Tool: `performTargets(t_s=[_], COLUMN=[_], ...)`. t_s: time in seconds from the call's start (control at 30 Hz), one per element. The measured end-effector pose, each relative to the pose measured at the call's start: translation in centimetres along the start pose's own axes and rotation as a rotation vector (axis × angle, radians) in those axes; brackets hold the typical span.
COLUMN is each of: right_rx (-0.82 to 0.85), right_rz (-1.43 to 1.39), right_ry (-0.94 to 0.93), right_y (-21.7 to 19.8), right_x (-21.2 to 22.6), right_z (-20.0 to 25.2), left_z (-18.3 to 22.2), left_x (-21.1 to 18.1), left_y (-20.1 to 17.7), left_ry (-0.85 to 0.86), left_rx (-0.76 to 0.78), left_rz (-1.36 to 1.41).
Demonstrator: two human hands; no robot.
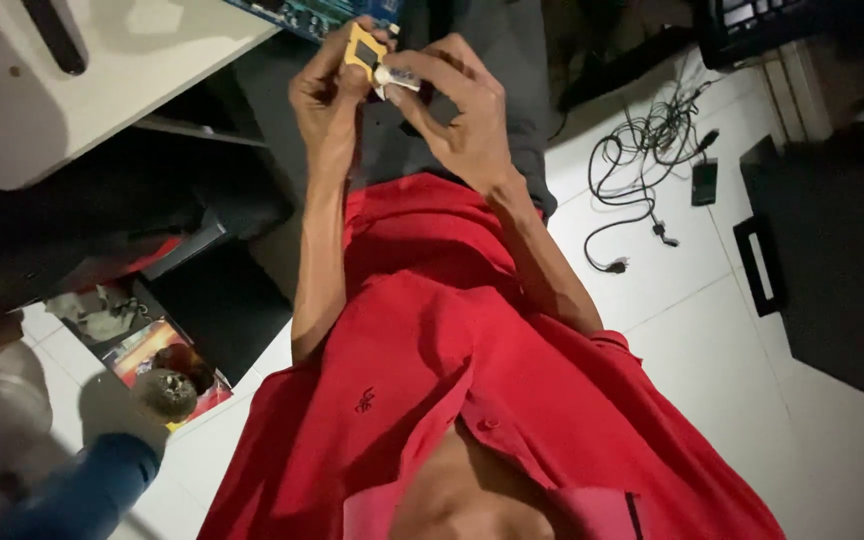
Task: The person is performing a final inspection of a motherboard, which involves opening the CPU socket, removing the CPU to check for damage, and adjusting the workspace by moving a keyboard.
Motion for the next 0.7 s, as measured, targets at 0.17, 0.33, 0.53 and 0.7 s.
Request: performTargets(t_s=[0.17, 0.33, 0.53, 0.7], right_rx=[-0.082, -0.068, -0.071, -0.033], right_rz=[0.007, 0.031, -0.125, -0.074], right_ry=[0.036, 0.028, -0.007, 0.009], right_y=[-0.7, -1.2, -1.3, -1.5], right_x=[-0.3, -0.3, -1.4, 1.0], right_z=[-0.2, 0.2, 0.8, 0.4], left_z=[-0.1, 0.4, 1.2, 1.5], left_x=[0.5, 1.2, 2.1, 3.0], left_y=[0.9, 0.5, 0.2, -0.1], left_ry=[-0.002, 0.009, 0.103, 0.081], left_rx=[0.003, -0.048, 0.023, -0.078], left_rz=[0.002, -0.091, -0.202, -0.049])
Point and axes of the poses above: each hand's wrist, its own z-axis away from the middle knuckle, its own y-axis out of the palm, x = y × z, the point moved 1 cm from there along -z, towards the middle knuckle, and after that the axes turned 7 degrees about y, right-handed, at the moved point
